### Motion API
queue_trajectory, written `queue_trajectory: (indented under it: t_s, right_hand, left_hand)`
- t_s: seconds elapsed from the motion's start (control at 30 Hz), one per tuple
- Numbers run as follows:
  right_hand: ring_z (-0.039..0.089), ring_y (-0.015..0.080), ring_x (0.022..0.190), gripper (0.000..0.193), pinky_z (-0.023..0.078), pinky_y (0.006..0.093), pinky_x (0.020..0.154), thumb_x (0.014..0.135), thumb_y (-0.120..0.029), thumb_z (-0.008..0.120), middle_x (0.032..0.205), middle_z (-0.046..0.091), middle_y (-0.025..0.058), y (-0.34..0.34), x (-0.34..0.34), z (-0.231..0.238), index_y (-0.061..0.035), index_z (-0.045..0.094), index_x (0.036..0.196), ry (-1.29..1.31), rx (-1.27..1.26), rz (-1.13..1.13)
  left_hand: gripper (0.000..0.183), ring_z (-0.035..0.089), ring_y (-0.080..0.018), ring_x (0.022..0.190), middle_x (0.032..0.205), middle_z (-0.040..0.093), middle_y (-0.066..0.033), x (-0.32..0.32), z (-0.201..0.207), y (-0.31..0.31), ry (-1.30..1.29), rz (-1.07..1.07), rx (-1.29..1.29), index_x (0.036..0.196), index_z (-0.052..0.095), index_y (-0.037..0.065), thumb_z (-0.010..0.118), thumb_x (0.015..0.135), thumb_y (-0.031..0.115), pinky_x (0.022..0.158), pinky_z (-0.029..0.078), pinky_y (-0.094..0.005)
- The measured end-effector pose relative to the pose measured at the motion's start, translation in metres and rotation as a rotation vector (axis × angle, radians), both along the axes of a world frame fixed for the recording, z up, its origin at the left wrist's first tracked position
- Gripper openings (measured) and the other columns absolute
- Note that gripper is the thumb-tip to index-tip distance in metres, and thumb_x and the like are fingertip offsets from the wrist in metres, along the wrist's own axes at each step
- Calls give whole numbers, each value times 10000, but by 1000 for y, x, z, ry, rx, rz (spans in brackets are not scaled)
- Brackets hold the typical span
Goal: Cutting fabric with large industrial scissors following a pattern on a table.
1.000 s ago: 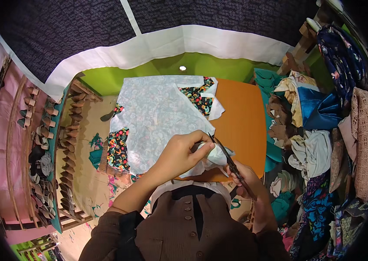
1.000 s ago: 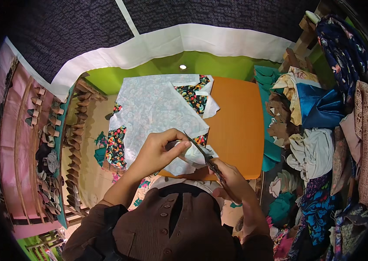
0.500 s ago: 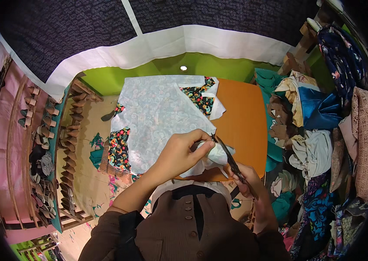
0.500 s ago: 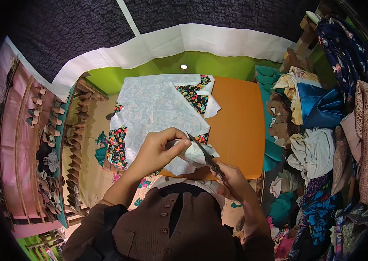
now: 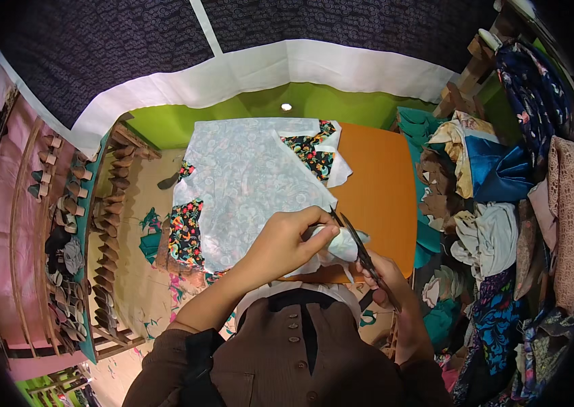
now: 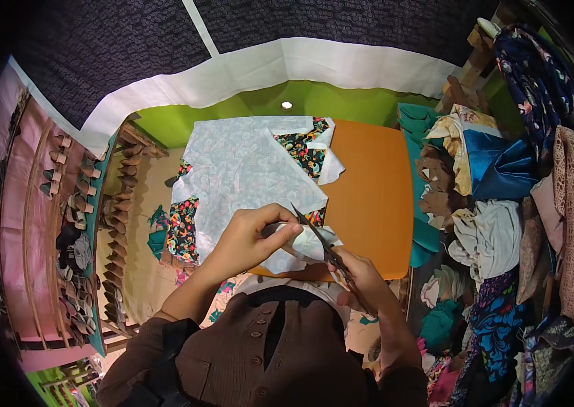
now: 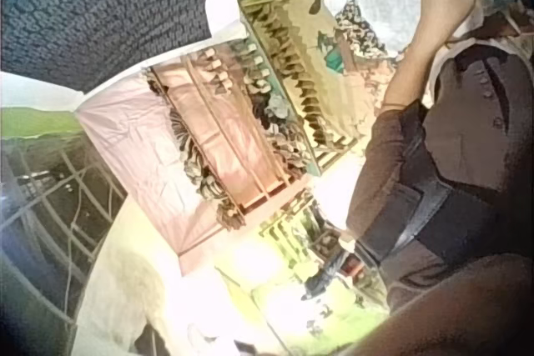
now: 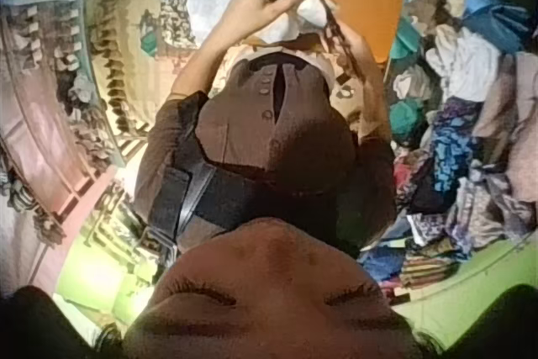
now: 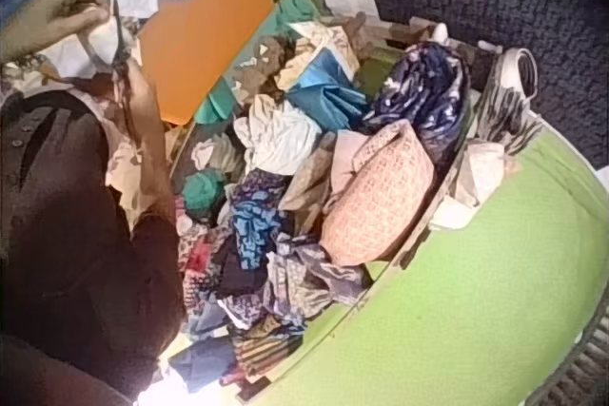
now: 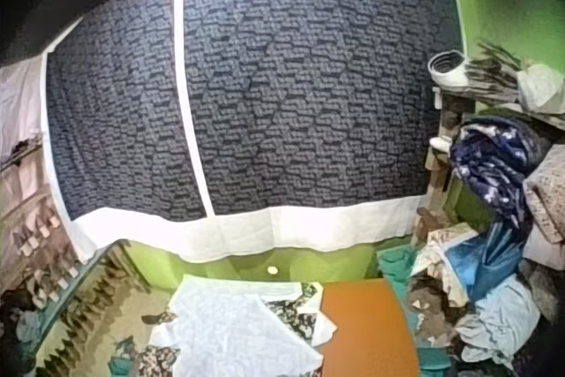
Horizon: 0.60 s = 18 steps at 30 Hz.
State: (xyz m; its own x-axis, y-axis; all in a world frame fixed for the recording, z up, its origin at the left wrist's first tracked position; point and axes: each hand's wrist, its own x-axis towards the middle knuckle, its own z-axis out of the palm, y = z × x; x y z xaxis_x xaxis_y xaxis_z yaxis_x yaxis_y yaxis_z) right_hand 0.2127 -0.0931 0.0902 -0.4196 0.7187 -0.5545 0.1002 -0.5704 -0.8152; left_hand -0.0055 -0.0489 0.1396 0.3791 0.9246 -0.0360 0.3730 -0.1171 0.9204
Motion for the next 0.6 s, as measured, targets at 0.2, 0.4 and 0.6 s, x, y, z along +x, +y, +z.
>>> queue_trajectory:
  t_s: [0.2, 0.4, 0.6]
  right_hand:
    - [327, 73, 572, 361, 272, 224, 472, 711, -339, 654, 640, 366, -12, -5, 4, -12, -69, 436, 811, -21, 110, 5]
    - [344, 81, 563, 560, 278, 225, 471, 625, -535, 660, 639, 373, -5, -6, 3, -5, -65, 444, 840, -28, 56, 7]
    - [430, 138, 672, 755, 379, 254, 608, 517, -621, 647, 744, 458, 39, -5, 4, 5, -24, 452, 937, -87, 278, 95]
  left_hand:
    - [162, 584, -93, 615, 679, 610, -70, 0, 2, -1, 0, 19, -7, 818, 579, -23, 586, 800, 137, 556, 450, -223]
    - [166, 584, -90, 619, 682, 611, -71, -2, 0, -1, -11, 22, -10, 822, 581, -26, 594, 794, 137, 552, 448, -220]
    - [156, 577, -80, 609, 667, 608, -65, -1, -1, -1, 52, -30, 40, 814, 588, -15, 600, 788, 139, 545, 448, -214]
